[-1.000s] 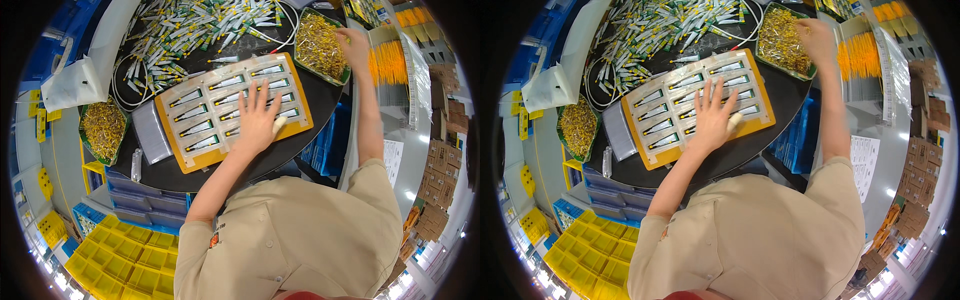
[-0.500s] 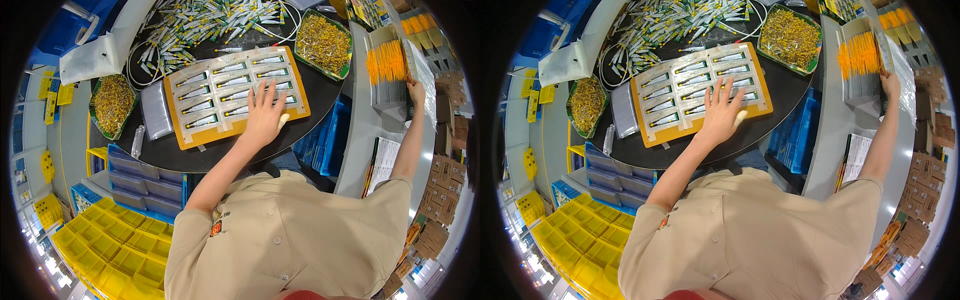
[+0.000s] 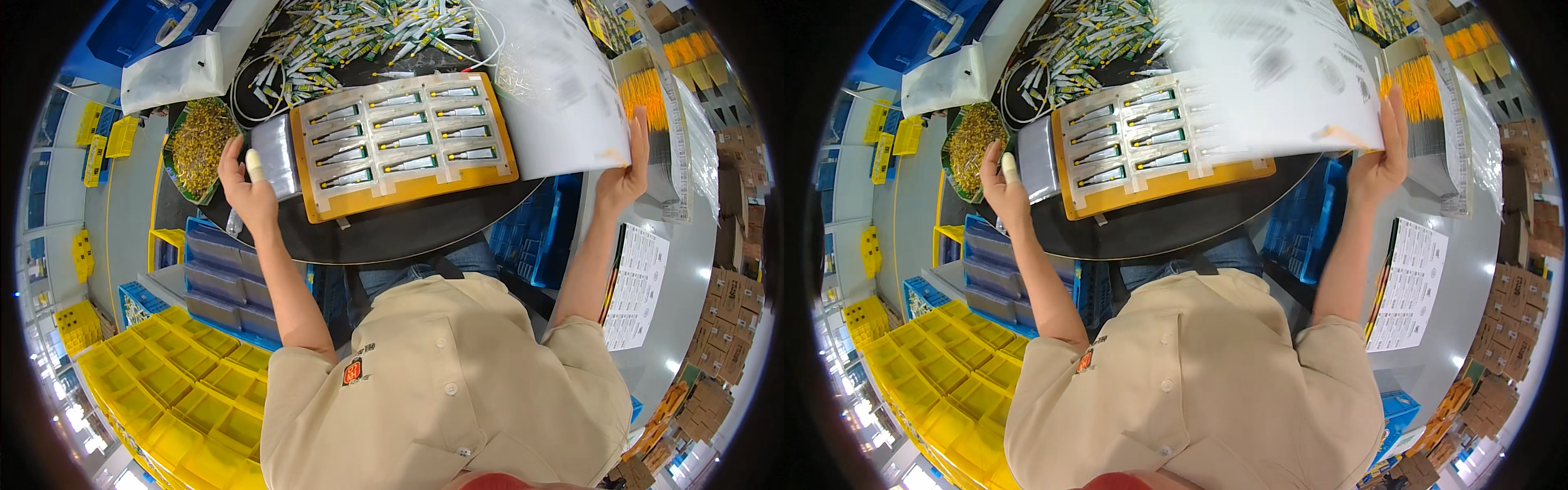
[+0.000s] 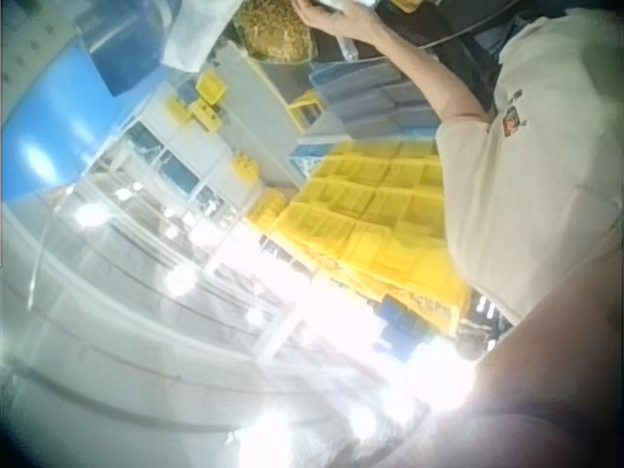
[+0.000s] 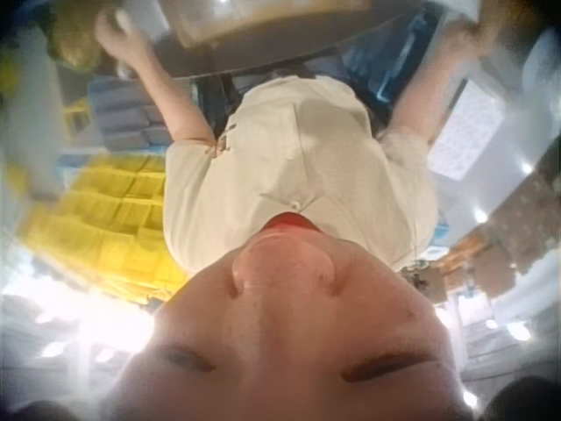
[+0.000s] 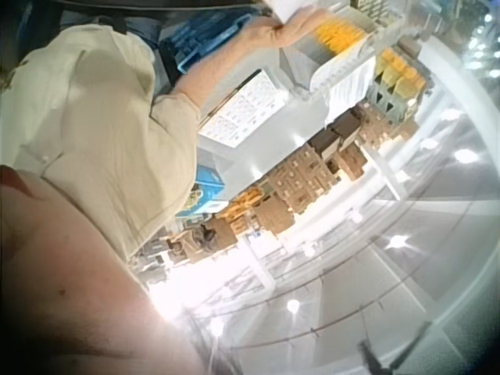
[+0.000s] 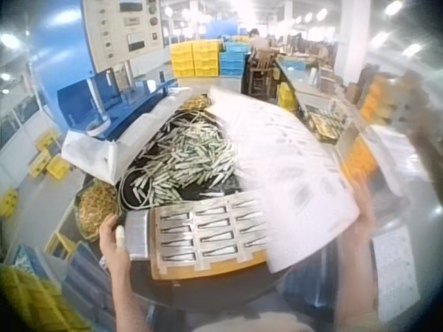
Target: The person repeatedly places small cylindrical electronic components into a yellow tray, then inserts yellow-tipped items into the same slots. They seal the tray with clear plastic film and stack the completed trays on the table.
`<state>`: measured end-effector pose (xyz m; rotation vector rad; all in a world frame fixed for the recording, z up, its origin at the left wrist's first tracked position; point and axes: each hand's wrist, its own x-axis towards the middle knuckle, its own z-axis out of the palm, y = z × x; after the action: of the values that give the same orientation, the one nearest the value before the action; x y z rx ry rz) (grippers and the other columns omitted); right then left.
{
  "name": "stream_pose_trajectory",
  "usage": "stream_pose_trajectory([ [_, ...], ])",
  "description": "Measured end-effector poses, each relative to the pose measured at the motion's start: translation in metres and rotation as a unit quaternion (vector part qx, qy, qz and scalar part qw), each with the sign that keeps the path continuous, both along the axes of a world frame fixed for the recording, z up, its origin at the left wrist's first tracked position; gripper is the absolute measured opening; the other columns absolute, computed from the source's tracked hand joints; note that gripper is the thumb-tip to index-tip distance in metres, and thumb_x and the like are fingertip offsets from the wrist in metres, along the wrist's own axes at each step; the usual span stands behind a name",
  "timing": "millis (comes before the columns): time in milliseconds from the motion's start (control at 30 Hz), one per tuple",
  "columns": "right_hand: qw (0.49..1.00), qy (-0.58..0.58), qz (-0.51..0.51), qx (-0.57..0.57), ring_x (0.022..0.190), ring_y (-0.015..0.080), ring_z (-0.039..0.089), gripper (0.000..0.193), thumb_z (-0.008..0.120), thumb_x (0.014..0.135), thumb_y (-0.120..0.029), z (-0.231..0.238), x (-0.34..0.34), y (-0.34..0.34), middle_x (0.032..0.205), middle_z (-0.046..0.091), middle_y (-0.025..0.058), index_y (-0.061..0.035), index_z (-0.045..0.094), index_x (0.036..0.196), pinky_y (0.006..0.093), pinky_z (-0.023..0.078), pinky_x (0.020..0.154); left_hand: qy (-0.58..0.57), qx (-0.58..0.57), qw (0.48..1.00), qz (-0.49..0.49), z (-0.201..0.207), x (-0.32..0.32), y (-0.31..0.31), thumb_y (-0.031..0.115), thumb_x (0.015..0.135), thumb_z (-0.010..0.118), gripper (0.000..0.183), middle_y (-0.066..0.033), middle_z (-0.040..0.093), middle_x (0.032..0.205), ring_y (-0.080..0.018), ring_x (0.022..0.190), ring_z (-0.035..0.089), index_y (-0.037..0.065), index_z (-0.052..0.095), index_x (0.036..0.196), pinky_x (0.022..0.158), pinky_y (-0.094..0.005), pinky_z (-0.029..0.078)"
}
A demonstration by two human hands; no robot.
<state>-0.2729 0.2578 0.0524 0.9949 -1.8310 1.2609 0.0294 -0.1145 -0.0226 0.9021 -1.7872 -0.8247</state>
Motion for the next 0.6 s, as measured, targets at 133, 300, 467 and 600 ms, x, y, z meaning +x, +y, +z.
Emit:
stream_pose_trajectory([
  [133, 0.997, -0.004, 0.069, 0.027, 0.138, 0.0354, 0.043, 0.054, 0.047, 0.07, 0.011, -0.035, 0.05, -0.034, 0.137, 0.059, 0.0147, -0.0106, 0.076, 0.11, 0.0476, 0.024, 0.118, 0.07, 0.032, 0.994, -0.075, 0.004, -0.002, -0.003, -0.003, 0.095, 0.052, 0.034, -0.0105, 0.054, 0.134, -0.0186, 0.12, 0.054, 0.001, 0.059, 0.128, 0.104, -0.0306, 0.042],
  [300, 0.967, -0.006, 0.136, 0.216, 0.136, 0.0344, 0.046, 0.033, 0.061, 0.082, -0.001, -0.095, 0.113, -0.037, 0.132, 0.063, 0.0078, -0.0196, 0.078, 0.103, 0.0512, 0.023, 0.118, -0.031, -0.064, 0.993, -0.093, -0.003, -0.029, 0.0, 0.009, 0.098, 0.05, 0.033, -0.0203, 0.053, 0.134, -0.0338, 0.127, 0.051, 0.002, 0.058, 0.13, 0.107, -0.0396, 0.038],
  [467, 0.944, -0.005, 0.179, 0.277, 0.131, 0.0302, 0.049, 0.036, 0.063, 0.081, -0.005, -0.133, 0.14, -0.039, 0.128, 0.066, 0.0014, -0.0253, 0.077, 0.107, 0.0514, 0.019, 0.119, -0.322, -0.142, 0.918, -0.182, -0.036, -0.084, 0.029, 0.027, 0.096, 0.056, 0.052, -0.0213, 0.035, 0.152, -0.0416, 0.143, 0.028, 0.013, 0.044, 0.145, 0.115, -0.0577, 0.02],
  [600, 0.921, -0.031, 0.191, 0.337, 0.128, 0.0276, 0.052, 0.037, 0.062, 0.08, -0.007, -0.134, 0.144, -0.042, 0.128, 0.066, -0.0035, -0.0284, 0.076, 0.107, 0.056, 0.017, 0.118, -0.438, -0.165, 0.856, -0.222, -0.056, -0.106, 0.05, 0.039, 0.095, 0.056, 0.06, -0.0195, 0.025, 0.158, -0.0423, 0.147, 0.016, 0.018, 0.039, 0.149, 0.113, -0.0689, 0.008],
])
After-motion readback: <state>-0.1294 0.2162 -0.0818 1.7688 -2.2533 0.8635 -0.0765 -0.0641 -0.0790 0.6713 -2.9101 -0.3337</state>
